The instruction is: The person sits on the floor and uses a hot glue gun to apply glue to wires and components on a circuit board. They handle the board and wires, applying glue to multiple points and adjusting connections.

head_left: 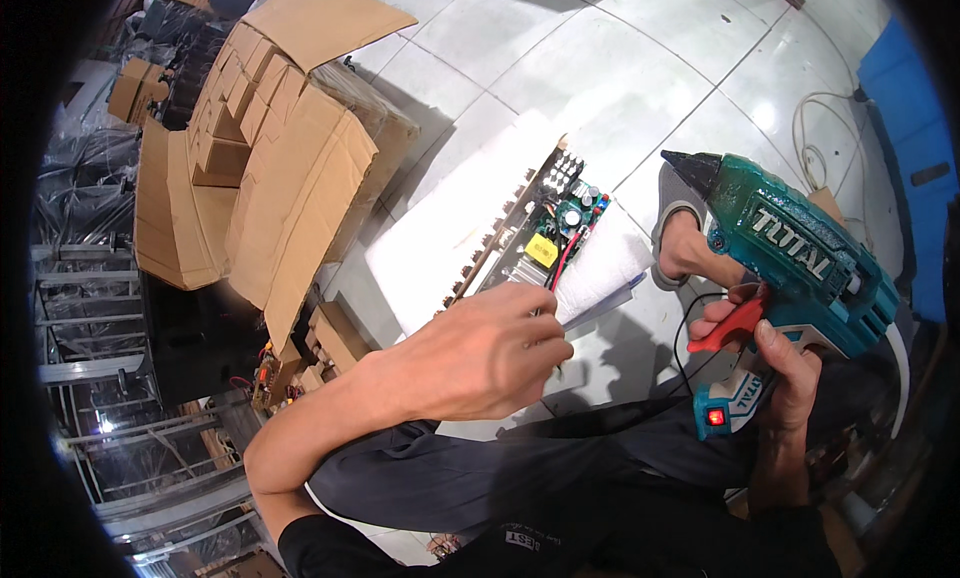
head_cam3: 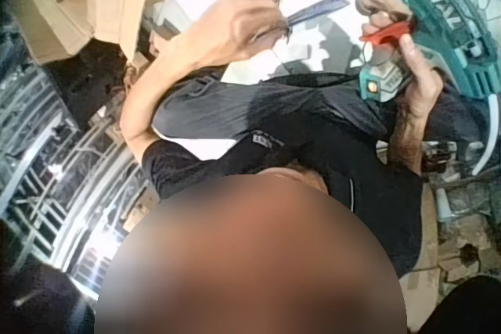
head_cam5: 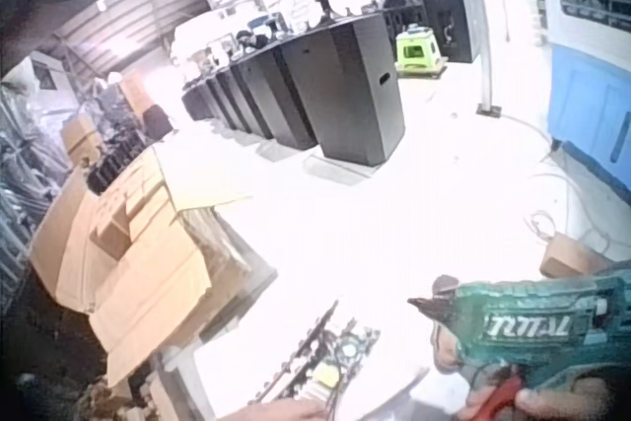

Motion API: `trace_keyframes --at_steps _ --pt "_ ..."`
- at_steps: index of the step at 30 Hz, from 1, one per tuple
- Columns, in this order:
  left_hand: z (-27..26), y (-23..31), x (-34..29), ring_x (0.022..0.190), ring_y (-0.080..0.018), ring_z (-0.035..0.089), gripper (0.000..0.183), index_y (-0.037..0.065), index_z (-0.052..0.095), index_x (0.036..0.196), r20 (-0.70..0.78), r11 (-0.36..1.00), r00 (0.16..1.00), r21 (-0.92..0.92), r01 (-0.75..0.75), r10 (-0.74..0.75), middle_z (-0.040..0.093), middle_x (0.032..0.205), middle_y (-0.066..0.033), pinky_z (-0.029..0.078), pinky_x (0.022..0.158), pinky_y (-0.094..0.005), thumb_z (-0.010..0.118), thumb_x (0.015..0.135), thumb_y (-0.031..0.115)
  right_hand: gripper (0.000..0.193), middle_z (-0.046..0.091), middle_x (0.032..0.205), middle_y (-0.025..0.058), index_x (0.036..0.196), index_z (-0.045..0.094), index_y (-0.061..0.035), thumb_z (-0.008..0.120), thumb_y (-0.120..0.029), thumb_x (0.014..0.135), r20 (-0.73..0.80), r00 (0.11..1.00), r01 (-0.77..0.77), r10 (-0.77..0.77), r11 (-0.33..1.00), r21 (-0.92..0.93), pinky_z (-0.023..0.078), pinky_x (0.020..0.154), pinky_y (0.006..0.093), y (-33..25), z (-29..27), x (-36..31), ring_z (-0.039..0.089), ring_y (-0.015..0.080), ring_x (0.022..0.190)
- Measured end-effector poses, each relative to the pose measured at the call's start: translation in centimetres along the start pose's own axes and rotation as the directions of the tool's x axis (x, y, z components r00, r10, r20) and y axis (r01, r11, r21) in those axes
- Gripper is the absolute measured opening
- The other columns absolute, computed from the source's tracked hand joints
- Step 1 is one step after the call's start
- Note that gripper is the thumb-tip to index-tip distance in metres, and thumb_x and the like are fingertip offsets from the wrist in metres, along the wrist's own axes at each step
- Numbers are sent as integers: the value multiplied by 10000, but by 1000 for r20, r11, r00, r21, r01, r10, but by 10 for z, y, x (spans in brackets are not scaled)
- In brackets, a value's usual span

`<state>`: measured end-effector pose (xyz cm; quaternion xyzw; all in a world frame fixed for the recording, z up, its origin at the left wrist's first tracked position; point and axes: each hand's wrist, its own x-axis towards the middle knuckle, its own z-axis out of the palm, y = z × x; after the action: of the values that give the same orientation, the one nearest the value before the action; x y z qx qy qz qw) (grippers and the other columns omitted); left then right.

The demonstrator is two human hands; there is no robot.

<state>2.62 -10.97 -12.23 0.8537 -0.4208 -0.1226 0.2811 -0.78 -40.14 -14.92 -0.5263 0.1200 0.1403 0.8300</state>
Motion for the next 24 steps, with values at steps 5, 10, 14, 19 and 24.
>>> trace_keyframes --at_steps 5,10,14,19,24 --pt "6 2 13 470 -168 594 176 -34 698 930 -371 835 765 -55 548 -526 634 604 -152 468 477 -293 704 867 130 492 635 1071 277 1229 444 127 595 -193 887 -21 1000 20 -20 1000 -10 562 887 486 2 1 0 680 378 972" --pt "15 -2 24 484 -173 615 212 -44 718 948 -286 743 696 -104 661 -659 647 616 -180 473 492 -297 688 880 154 475 632 1067 279 1233 444 123 585 -173 889 -9 1000 19 -19 1000 25 565 882 492 4 0 1 675 391 973" --pt "19 -5 30 500 -144 608 236 -47 730 945 -244 686 641 -241 687 -728 660 617 -157 467 497 -293 704 870 176 438 602 1111 260 1247 461 141 561 -45 863 5 1000 19 -19 996 88 576 884 489 0 1 0 682 372 983" --pt "16 -7 43 506 -108 559 234 -51 730 907 -228 663 622 -241 709 -749 637 589 -98 441 490 -291 718 859 178 454 608 1111 252 1259 460 143 572 -57 867 18 1000 -1 -1 996 92 572 888 471 1 0 1 682 366 986" --pt "20 -8 49 499 -95 536 235 -63 704 877 -263 648 592 -327 688 -761 609 570 -78 421 474 -301 702 870 172 456 610 1107 253 1259 461 142 577 -59 868 21 999 -28 26 995 99 566 898 471 2 0 0 683 365 983"
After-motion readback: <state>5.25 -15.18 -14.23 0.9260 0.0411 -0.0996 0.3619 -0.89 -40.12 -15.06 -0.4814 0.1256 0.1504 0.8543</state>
